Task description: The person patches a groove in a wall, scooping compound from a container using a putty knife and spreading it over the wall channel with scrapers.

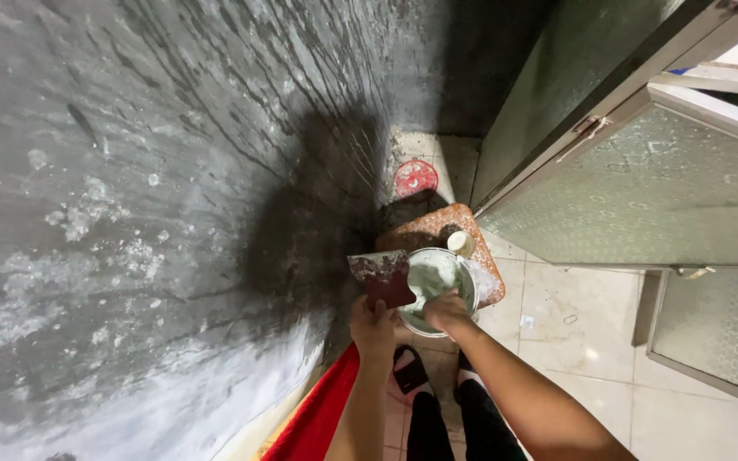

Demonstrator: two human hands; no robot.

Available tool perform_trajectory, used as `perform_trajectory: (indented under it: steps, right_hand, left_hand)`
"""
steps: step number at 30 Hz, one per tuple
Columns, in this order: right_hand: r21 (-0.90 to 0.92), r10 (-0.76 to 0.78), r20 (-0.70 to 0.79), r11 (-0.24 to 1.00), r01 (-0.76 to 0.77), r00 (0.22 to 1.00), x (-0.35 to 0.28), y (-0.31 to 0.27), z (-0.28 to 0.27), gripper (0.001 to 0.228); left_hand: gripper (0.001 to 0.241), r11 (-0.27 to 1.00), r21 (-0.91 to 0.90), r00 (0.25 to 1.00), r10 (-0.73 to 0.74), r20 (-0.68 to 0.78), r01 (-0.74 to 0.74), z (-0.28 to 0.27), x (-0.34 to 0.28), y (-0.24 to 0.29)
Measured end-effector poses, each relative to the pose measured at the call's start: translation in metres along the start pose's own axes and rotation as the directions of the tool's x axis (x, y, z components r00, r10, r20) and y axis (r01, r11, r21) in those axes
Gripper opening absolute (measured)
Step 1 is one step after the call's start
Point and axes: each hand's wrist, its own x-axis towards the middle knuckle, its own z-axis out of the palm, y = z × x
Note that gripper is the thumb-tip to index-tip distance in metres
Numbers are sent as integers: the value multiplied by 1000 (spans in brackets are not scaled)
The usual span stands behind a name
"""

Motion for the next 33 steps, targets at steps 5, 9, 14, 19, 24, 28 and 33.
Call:
perform_trajectory:
  steps: [5, 9, 14, 19, 24, 28, 33]
  right_hand:
    - [-757, -506, 140, 500, 421, 851, -64, 10, -60, 36]
    - [-780, -675, 67, 424, 460, 735, -86, 52, -87, 26]
    - [282, -371, -175, 869, 407, 912, -159, 42, -137, 28]
    - [774, -54, -49, 629, 72, 997, -247, 9, -185, 40]
    - [777, -103, -84, 616, 130, 991, -278, 13, -210, 36]
    - [831, -180, -64, 535, 153, 982, -276, 30, -216, 33]
    - [823, -212, -67, 541, 174, 975, -280, 25, -217, 34]
  left_hand:
    - [34, 981, -192, 1000, -17, 16, 19, -2, 7, -8]
    - [38, 983, -184, 1000, 23, 5, -21, -10, 6, -11]
    - [40, 949, 271, 982, 180, -53, -160, -14, -1, 3]
    - [42, 996, 65, 998, 59, 31, -61, -6, -18, 40]
    - [37, 981, -22, 977, 195, 84, -194, -8, -23, 62]
    - [35, 975, 55, 969, 208, 135, -217, -10, -29, 80]
    - [29, 855, 224, 880, 430, 200, -468, -8, -57, 123]
